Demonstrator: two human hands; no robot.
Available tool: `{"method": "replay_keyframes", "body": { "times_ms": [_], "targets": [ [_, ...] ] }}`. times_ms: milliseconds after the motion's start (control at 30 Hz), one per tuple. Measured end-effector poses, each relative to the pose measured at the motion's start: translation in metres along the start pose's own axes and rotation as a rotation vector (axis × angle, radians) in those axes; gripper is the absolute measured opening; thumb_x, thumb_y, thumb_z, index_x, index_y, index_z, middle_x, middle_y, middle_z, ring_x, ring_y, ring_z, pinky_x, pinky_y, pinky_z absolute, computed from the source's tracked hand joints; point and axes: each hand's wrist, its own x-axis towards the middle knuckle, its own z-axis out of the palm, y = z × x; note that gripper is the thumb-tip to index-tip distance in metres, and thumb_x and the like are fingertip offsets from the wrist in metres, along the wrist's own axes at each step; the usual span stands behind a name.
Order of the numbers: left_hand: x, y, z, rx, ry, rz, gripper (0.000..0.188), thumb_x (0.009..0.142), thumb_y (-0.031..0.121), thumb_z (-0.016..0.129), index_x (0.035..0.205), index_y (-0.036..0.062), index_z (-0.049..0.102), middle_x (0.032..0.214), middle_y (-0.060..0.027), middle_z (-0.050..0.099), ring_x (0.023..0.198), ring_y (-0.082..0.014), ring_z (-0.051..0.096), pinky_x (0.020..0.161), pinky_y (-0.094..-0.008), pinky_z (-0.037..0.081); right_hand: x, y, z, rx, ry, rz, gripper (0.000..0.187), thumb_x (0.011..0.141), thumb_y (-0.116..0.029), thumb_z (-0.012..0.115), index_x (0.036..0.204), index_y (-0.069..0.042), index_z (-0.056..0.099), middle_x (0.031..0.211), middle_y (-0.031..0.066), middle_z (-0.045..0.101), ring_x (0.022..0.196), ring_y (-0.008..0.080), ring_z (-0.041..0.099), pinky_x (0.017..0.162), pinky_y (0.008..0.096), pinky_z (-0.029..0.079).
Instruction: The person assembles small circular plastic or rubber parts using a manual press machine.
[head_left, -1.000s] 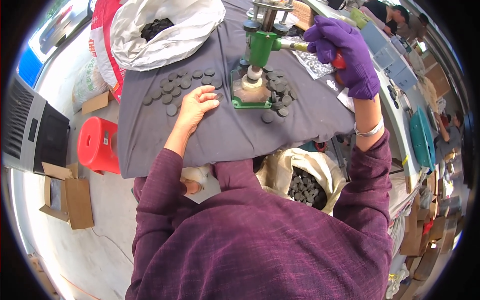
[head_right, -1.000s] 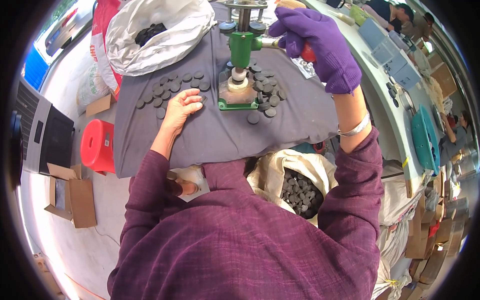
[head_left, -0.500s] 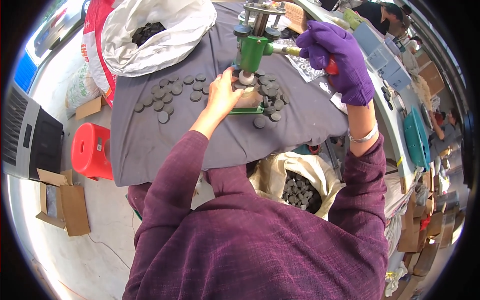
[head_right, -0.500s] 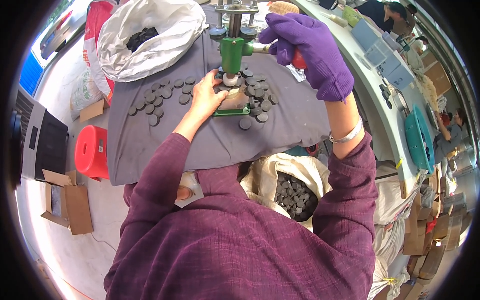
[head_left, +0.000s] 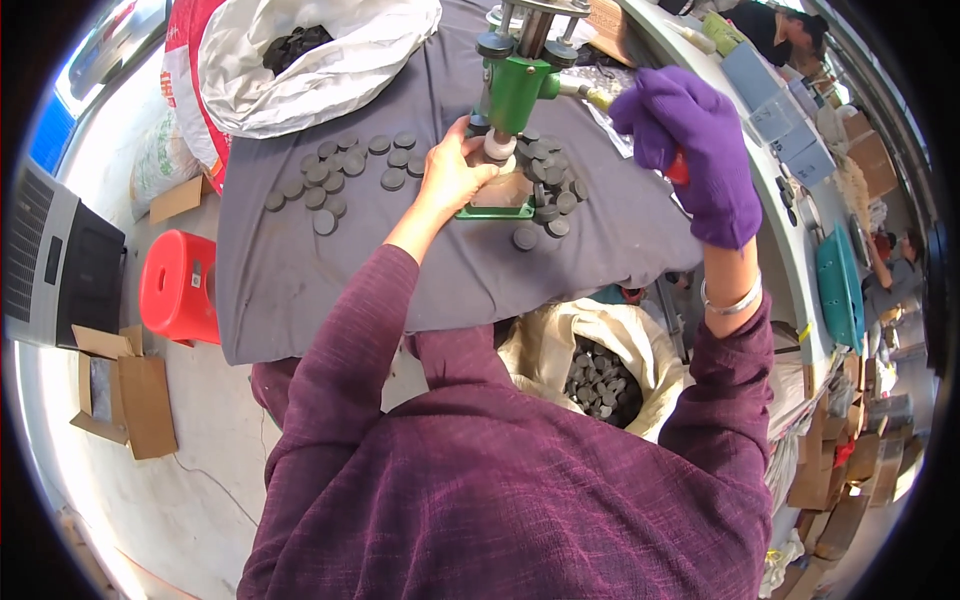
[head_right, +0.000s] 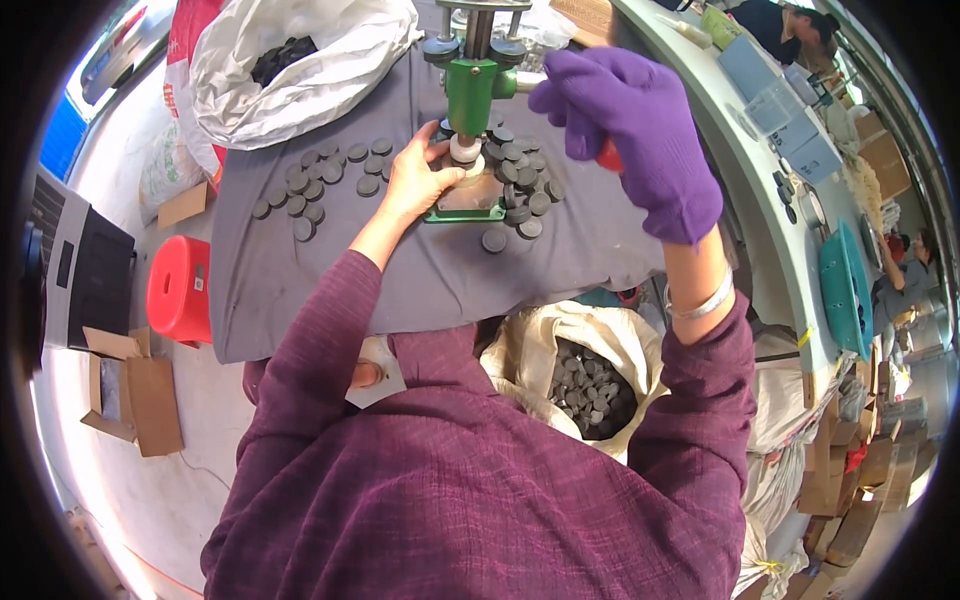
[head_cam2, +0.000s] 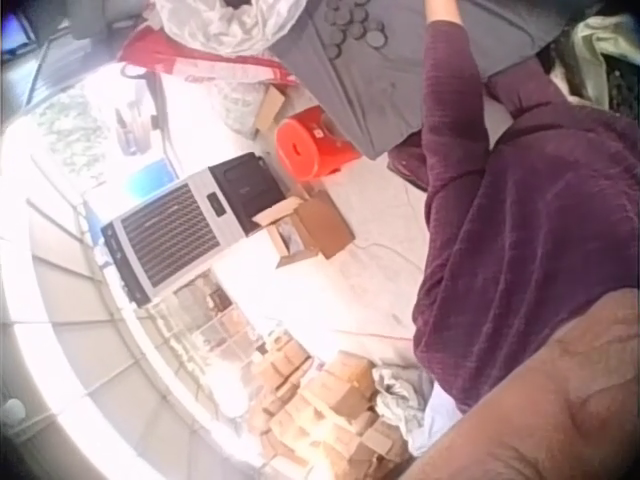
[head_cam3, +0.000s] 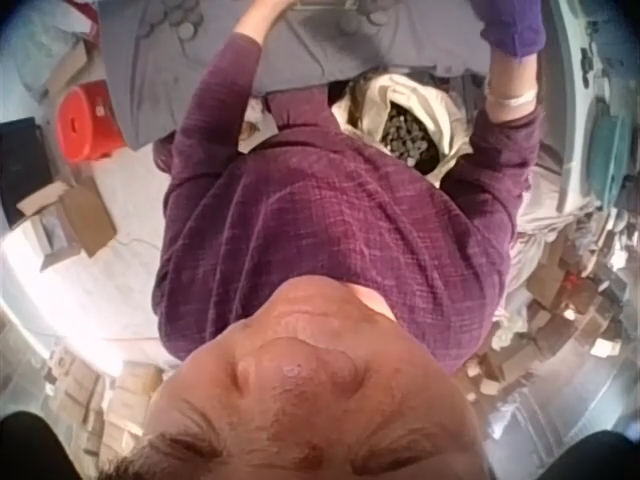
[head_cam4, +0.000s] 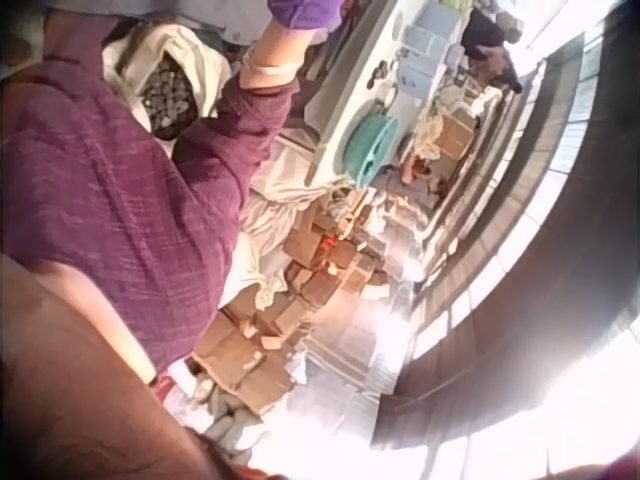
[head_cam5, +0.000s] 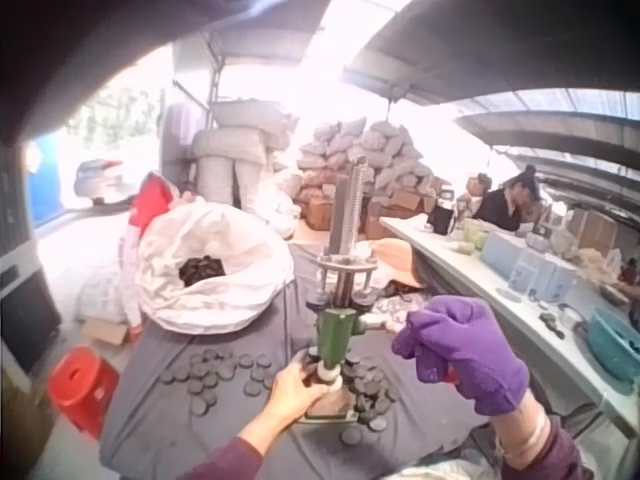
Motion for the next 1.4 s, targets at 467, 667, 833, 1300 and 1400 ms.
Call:
{"method": "replay_keyframes", "body": {
  "times_ms": [467, 667, 833, 1300, 1400],
  "targets": [
    [-0.002, -0.002, 0.004, 0.152, -0.013, 0.0, 0.081, 0.071, 0.009, 0.071, 0.14, -0.0053, 0.029, 0.12, -0.0149, 0.064, 0.11, -0.0212, 0.061, 0.097, -0.0304, 0.045, -0.043, 0.014, 0.034, 0.22, 0.075, 0.273, 0.009, 0.085, -0.011, 0.066, 0.085, -0.003, 0.07, 0.067, -0.0002, 0.061, 0.055, 0.0048, 0.053, 0.049, 0.0199, 0.041],
    [0.0, -0.012, -0.004, 0.116, 0.003, 0.01, 0.08, 0.07, 0.01, 0.071, 0.139, -0.0044, 0.032, 0.119, -0.0149, 0.064, 0.11, -0.024, 0.061, 0.096, -0.0319, 0.046, -0.017, -0.007, 0.026, 0.143, 0.073, 0.215, 0.015, 0.087, -0.007, 0.054, 0.088, 0.004, 0.065, 0.067, 0.0029, 0.06, 0.052, 0.0064, 0.05, 0.048, 0.0211, 0.036],
    [0.001, -0.01, 0.009, 0.062, -0.024, 0.027, 0.079, 0.069, 0.01, 0.073, 0.137, -0.0045, 0.036, 0.117, -0.0139, 0.065, 0.109, -0.0243, 0.062, 0.093, -0.0322, 0.048, -0.069, 0.066, 0.065, 0.065, 0.322, -0.06, 0.006, 0.079, -0.004, 0.07, 0.083, -0.001, 0.067, 0.065, 0.0015, 0.059, 0.054, 0.0076, 0.056, 0.05, 0.0223, 0.044],
    [0.001, 0.015, 0.023, 0.429, 0.069, 0.115, 0.071, 0.065, 0.016, 0.078, 0.128, 0.0028, 0.049, 0.106, -0.0135, 0.065, 0.106, -0.0317, 0.056, 0.093, -0.041, 0.046, 0.057, -0.02, -0.027, 0.396, 0.223, 0.088, 0.028, 0.092, -0.02, 0.056, 0.093, 0.007, 0.066, 0.062, 0.006, 0.059, 0.049, 0.0114, 0.053, 0.054, 0.0255, 0.047],
    [0.002, 0.009, 0.028, 0.417, 0.154, 0.149, 0.068, 0.065, 0.014, 0.078, 0.126, 0.0033, 0.05, 0.103, -0.0131, 0.064, 0.101, -0.0301, 0.056, 0.089, -0.0402, 0.047, 0.064, -0.019, -0.025, 0.433, 0.247, 0.12, 0.028, 0.092, -0.019, 0.057, 0.094, 0.008, 0.065, 0.059, 0.0074, 0.059, 0.046, 0.0135, 0.053, 0.046, 0.0248, 0.043]
  ]
}}
